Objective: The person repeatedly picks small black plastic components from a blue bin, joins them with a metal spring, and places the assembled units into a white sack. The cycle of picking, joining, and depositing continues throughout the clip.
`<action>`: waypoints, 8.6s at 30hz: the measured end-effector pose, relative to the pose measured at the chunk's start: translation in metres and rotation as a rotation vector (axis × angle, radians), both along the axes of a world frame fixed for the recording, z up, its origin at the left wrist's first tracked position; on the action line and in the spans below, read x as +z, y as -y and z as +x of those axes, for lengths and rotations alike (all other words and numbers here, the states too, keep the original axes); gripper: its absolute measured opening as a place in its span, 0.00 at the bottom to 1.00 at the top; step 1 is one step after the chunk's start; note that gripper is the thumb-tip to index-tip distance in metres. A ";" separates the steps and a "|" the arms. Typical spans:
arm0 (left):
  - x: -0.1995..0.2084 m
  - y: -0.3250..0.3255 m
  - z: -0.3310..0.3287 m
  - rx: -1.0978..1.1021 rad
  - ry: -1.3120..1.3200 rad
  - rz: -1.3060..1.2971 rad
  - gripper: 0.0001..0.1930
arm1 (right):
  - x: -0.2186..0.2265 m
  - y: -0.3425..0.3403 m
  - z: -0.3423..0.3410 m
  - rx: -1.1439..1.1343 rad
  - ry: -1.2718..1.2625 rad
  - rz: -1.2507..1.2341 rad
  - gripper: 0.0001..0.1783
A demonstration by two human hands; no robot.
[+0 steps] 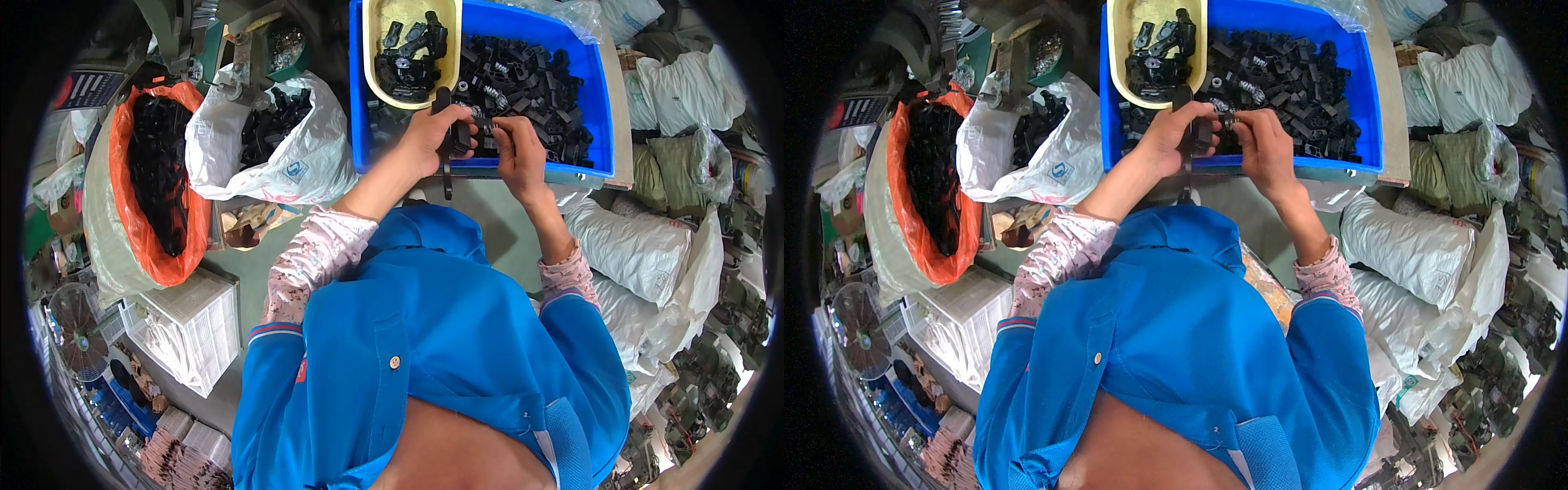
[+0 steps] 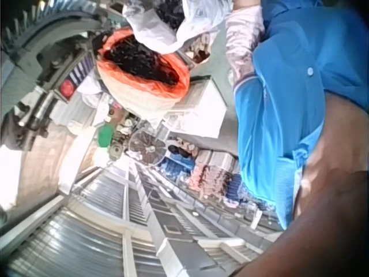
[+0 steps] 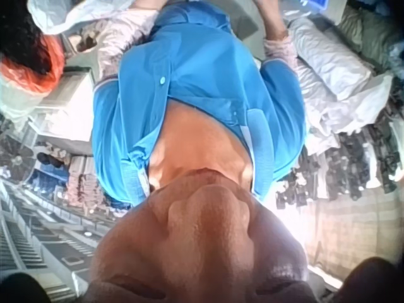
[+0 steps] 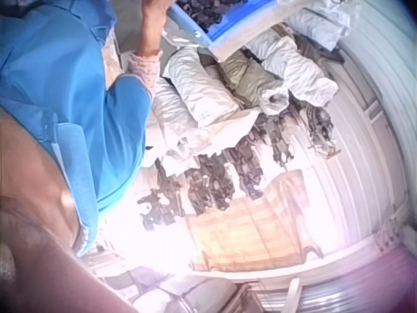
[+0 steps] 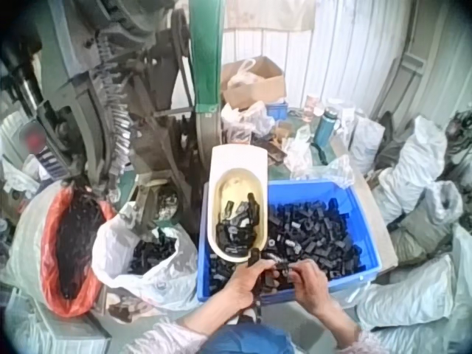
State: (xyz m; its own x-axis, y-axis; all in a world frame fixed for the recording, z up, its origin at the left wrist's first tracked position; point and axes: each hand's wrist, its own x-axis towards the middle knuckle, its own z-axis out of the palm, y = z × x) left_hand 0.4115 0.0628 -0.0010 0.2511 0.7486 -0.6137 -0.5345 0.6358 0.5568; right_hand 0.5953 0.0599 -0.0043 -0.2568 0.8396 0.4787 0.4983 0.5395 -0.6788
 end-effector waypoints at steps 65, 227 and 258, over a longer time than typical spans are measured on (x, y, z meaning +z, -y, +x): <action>0.032 0.079 -0.161 0.871 -0.804 0.646 0.15 | 0.054 -0.014 -0.204 0.662 -0.460 -1.027 0.21; 0.058 0.031 -0.393 -0.149 -1.381 1.255 0.12 | 0.020 -0.029 -0.393 0.017 -0.521 -0.144 0.12; 0.063 0.009 -0.400 -0.306 -1.388 0.922 0.12 | 0.013 -0.061 -0.394 0.080 -0.646 -0.681 0.15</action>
State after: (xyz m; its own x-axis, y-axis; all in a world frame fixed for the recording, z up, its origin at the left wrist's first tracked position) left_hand 0.0120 0.0542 0.0624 0.1304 0.9863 0.1015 0.7116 -0.1644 0.6831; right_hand 0.2010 0.1208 0.0082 -0.1822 0.9825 -0.0385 -0.1059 -0.0585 -0.9927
